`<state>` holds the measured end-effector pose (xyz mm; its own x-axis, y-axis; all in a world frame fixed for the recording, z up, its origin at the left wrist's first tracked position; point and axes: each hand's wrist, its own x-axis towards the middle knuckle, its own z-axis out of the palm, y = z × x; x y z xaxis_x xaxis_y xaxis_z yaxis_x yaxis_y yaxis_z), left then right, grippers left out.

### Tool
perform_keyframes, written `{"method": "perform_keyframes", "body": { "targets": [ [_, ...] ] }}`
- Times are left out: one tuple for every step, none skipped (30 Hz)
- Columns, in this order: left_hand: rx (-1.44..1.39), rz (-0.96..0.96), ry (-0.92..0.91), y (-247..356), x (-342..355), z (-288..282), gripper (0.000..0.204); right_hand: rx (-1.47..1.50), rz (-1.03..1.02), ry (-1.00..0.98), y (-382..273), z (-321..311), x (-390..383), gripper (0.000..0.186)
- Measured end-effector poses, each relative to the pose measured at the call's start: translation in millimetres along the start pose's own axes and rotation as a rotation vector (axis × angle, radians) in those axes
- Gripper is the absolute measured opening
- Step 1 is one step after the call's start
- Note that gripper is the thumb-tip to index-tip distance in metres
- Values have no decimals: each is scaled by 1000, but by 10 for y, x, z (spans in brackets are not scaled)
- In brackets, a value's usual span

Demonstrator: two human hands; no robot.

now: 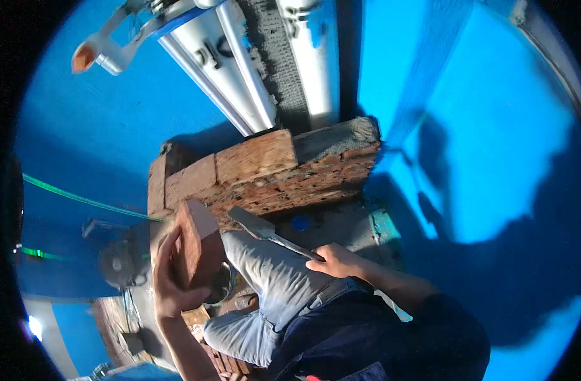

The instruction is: The person lays bricks by hand, using a trowel to apply mortar between layers and a level to ensure alignment.

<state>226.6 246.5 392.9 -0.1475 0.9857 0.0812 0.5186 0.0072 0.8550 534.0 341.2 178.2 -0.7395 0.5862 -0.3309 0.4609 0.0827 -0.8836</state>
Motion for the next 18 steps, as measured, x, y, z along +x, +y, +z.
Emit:
{"method": "perform_keyframes", "body": {
  "targets": [
    [163,93,-109,115,314,190,100,18,-5,28,106,-101,-177,46],
    [124,163,-166,197,587,393,99,-24,61,6,150,-170,-317,44],
    [85,228,-217,265,825,594,97,-10,69,34,257,-144,-422,44],
    [136,323,-264,324,1064,787,98,-8,96,95,378,-77,-566,45],
    [207,410,-296,403,1277,912,98,-3,102,141,425,-22,-626,45],
    [263,406,-333,466,1459,1026,99,-32,123,129,402,-17,-673,47],
    [314,403,-373,484,1641,1168,99,33,51,194,406,17,-718,49],
    [401,425,-381,488,1820,1325,99,36,110,203,456,73,-749,49],
    [452,359,-412,555,1955,1467,98,42,166,207,445,89,-747,49],
    [546,332,-410,572,2078,1611,99,112,165,255,416,86,-788,51],
    [637,307,-409,554,2214,1755,101,107,195,245,482,95,-802,51],
    [682,292,-435,520,2356,1885,102,134,195,264,480,71,-820,51],
    [729,274,-459,458,2471,1993,103,160,194,279,474,50,-828,51],
    [723,296,-455,411,2543,2101,98,165,199,291,520,42,-842,51],
    [722,304,-462,362,2618,2185,98,168,203,310,584,49,-841,51],
    [733,304,-472,310,2694,2258,99,170,204,327,641,65,-827,50],
    [736,301,-481,306,2742,2345,99,171,211,328,701,63,-836,50],
    [771,277,-511,300,2783,2427,104,203,221,334,755,67,-837,49]
  ]
}}
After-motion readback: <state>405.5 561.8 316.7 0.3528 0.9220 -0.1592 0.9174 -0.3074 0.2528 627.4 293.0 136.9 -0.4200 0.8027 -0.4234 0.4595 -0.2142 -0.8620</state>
